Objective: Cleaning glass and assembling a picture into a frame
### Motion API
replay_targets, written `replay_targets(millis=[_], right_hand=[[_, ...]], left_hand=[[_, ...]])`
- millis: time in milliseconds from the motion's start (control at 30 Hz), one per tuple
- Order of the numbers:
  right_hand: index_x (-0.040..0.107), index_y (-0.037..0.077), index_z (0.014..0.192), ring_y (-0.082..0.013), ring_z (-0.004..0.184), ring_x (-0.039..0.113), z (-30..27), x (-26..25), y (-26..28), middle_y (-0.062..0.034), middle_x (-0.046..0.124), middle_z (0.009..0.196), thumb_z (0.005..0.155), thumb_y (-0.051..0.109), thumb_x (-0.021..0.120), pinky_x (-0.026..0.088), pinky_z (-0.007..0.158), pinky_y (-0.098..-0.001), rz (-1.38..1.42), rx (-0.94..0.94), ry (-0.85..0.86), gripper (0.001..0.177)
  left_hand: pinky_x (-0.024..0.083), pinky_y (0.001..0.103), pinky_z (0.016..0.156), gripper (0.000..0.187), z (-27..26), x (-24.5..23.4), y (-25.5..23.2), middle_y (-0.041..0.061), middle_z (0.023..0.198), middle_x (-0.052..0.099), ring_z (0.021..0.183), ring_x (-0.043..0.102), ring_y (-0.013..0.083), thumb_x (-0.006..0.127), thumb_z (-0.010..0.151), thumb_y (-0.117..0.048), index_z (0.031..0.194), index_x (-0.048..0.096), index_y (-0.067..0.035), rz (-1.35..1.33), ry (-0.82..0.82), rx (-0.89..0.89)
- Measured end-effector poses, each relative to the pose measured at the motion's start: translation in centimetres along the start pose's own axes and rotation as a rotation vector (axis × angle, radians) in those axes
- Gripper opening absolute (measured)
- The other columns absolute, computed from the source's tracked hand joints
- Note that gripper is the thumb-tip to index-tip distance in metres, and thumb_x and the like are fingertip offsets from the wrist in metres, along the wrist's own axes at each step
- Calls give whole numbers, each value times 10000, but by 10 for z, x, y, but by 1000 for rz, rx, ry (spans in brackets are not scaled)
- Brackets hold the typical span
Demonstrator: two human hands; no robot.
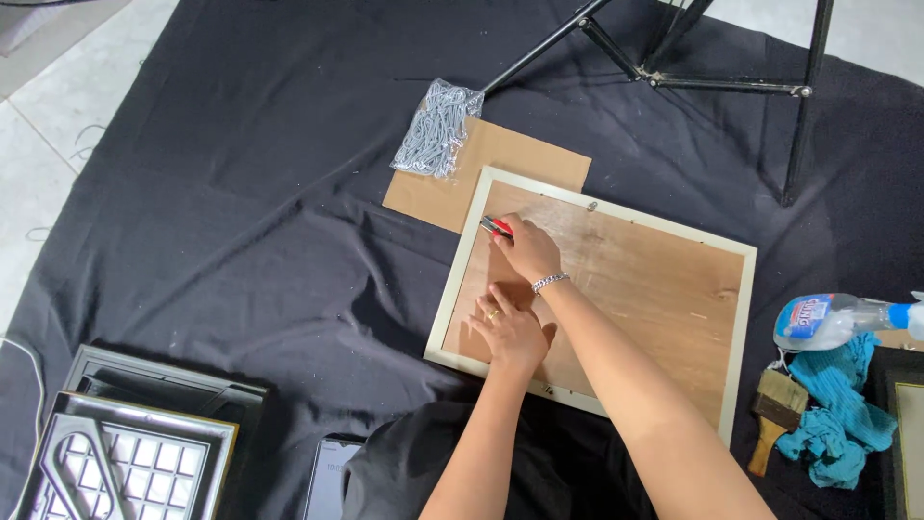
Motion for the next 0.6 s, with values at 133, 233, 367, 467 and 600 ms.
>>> replay_targets(millis=[133, 233, 367, 467, 600], right_hand=[[555, 280, 1335, -386, 1180, 661, -3, -9, 3, -153, 674, 1193, 981, 497, 570, 537, 987, -481, 59, -7, 12, 415], [531, 278, 1343, -353, 1194, 659, -4, -6, 11, -143, 675, 1209, 983, 495, 565, 528, 1001, -473, 76, -3, 10, 422], [540, 216, 1245, -343, 1130, 689, -1, -2, 22, -139, 705, 1133, 988, 410, 555, 550, 959, -488, -30, 44, -11, 323], [541, 199, 1193, -325, 1058, 718, 6, -1, 31, -116, 720, 1044, 991, 387, 539, 572, 906, -478, -137, 48, -36, 276], [587, 113, 1076, -359, 931, 743, 34, 16, 46, -122, 723, 907, 987, 261, 462, 591, 801, -501, -304, -1, -95, 214]], left_hand=[[58, 645, 1183, 609, -3, -3, -3, 198, 1675, 195, 1562, 98, 400, 197, 1056, -162, 1608, 21, 27, -17, 29, -50], [-59, 624, 1204, 619, 2, 3, 0, 222, 1672, 185, 1579, 39, 342, 132, 1096, -280, 1612, -61, 1, -58, 61, -83], [-65, 808, 1104, 789, 22, 30, 1, 263, 1692, -48, 1530, -46, 525, 538, 1001, -358, 1598, 163, -4, 32, 221, 95], [-48, 816, 1109, 869, 38, 51, 2, 267, 1685, -69, 1528, -44, 530, 597, 973, -388, 1599, 140, 5, 84, 238, 110], [-51, 829, 1103, 797, 41, 55, 0, 251, 1689, -84, 1524, -27, 541, 539, 1008, -276, 1607, 95, 5, 154, 209, 71]])
Point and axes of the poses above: each hand's wrist, its own z-axis towards the middle knuckle, its own x-axis out of the palm, y = z × x, the point moved 5 cm from there along z, towards the middle knuckle
